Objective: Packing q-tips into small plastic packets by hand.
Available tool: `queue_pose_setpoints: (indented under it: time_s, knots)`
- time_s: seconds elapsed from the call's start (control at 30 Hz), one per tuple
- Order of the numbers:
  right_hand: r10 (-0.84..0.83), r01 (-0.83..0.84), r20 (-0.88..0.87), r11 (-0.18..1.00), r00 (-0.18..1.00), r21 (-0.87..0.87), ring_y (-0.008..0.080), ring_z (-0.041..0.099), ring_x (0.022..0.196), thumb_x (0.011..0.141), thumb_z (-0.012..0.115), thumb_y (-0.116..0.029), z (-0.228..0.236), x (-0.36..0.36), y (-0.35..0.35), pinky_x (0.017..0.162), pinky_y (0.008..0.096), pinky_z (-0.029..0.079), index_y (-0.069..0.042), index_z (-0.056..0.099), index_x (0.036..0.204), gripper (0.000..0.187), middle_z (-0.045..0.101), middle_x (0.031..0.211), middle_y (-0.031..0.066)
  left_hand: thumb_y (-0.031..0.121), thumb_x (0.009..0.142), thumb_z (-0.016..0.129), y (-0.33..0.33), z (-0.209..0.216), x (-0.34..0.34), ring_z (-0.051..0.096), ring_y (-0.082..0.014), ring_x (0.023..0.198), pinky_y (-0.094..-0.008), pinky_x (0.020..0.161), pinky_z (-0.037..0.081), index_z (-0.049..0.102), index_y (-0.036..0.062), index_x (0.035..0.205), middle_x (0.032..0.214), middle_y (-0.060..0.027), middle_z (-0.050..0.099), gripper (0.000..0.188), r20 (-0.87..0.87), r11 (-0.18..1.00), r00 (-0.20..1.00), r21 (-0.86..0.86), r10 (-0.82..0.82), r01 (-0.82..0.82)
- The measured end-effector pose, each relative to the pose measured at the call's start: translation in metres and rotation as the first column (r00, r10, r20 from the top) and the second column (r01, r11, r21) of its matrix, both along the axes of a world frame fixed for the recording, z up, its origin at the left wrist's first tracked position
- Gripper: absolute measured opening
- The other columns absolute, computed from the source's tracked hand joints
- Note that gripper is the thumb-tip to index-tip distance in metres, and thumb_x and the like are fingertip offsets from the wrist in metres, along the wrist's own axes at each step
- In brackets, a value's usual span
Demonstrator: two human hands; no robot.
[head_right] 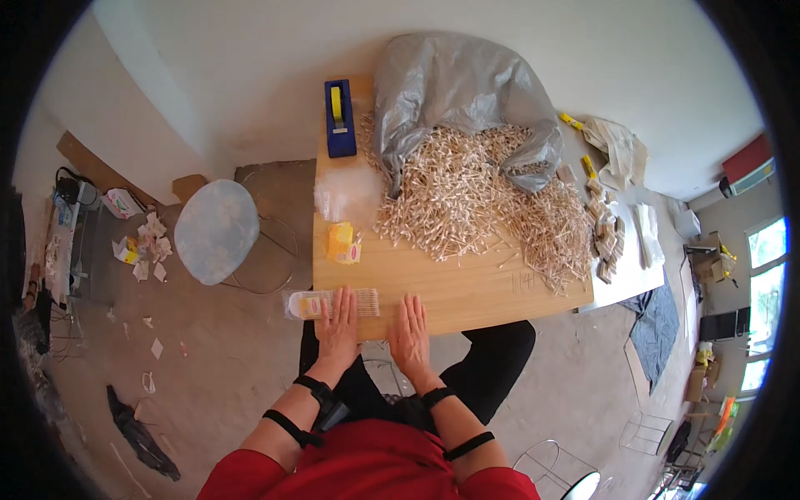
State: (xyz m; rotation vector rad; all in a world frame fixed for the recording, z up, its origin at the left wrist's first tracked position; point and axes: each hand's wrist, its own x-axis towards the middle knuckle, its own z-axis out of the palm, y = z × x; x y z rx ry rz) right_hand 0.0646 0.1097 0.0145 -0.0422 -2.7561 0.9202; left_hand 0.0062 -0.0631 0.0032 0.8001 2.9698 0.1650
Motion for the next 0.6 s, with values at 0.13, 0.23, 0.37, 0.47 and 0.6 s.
queue_pose_setpoints:
  time_s: [0.13, 0.23, 0.37, 0.47, 0.6]
  knots:
    - [0.129, -0.131, 0.048, 0.991, 0.990, 0.027, 0.0423, 0.025, 0.146, 0.091, 0.056, -0.008, -0.003, 0.020, -0.008, 0.119, 0.0524, 0.022, 0.007, 0.034, 0.146, 0.061, 0.034, 0.154, 0.0257, 0.010, 0.087, 0.057, 0.003, 0.014, -0.003, 0.008, -0.0296, 0.153, -0.0509, 0.123, 0.005, 0.022, -0.0025, 0.153, 0.164, -0.0172, 0.011, 0.076, 0.143, 0.999, 0.990, 0.044, 0.020, -0.027]
    - [0.318, -0.322, 0.052, 0.940, 0.947, 0.109, 0.0411, 0.026, 0.147, 0.093, 0.051, -0.008, -0.006, 0.012, -0.018, 0.120, 0.0515, 0.021, 0.006, 0.034, 0.147, 0.058, 0.032, 0.155, 0.0243, 0.009, 0.089, 0.052, 0.005, 0.018, -0.004, 0.007, -0.0293, 0.154, -0.0509, 0.123, 0.004, 0.020, -0.0018, 0.154, 0.165, -0.0169, 0.011, 0.073, 0.170, 0.999, 0.985, 0.038, 0.014, -0.021]
    - [0.337, -0.354, 0.122, 0.922, 0.933, 0.160, 0.0379, 0.023, 0.149, 0.095, 0.047, -0.011, 0.002, -0.033, -0.026, 0.122, 0.0497, 0.016, 0.003, 0.035, 0.148, 0.055, 0.029, 0.157, 0.0222, 0.011, 0.091, 0.052, 0.004, 0.019, -0.004, 0.006, -0.0291, 0.154, -0.0510, 0.123, 0.004, 0.019, -0.0007, 0.155, 0.165, -0.0163, 0.011, 0.073, 0.187, 0.998, 0.982, -0.065, 0.018, -0.006]
    - [0.321, -0.347, 0.161, 0.922, 0.933, 0.174, 0.0342, 0.021, 0.150, 0.098, 0.046, -0.015, -0.010, -0.047, -0.022, 0.122, 0.0480, 0.014, 0.001, 0.034, 0.149, 0.055, 0.029, 0.159, 0.0189, 0.017, 0.076, 0.071, 0.000, -0.001, -0.001, 0.005, -0.0309, 0.154, -0.0529, 0.123, 0.000, 0.019, -0.0016, 0.154, 0.164, -0.0177, 0.011, 0.095, 0.026, 0.999, 1.000, -0.033, -0.006, 0.007]
    - [0.319, -0.349, 0.170, 0.918, 0.932, 0.189, 0.0300, 0.021, 0.150, 0.099, 0.048, -0.019, -0.018, -0.049, -0.021, 0.123, 0.0467, 0.013, 0.000, 0.035, 0.150, 0.056, 0.029, 0.160, 0.0148, 0.010, 0.084, 0.056, 0.002, 0.002, 0.001, 0.004, -0.0307, 0.154, -0.0529, 0.122, -0.001, 0.017, -0.0018, 0.155, 0.164, -0.0175, 0.011, 0.082, 0.042, 1.000, 0.999, -0.008, 0.007, -0.007]
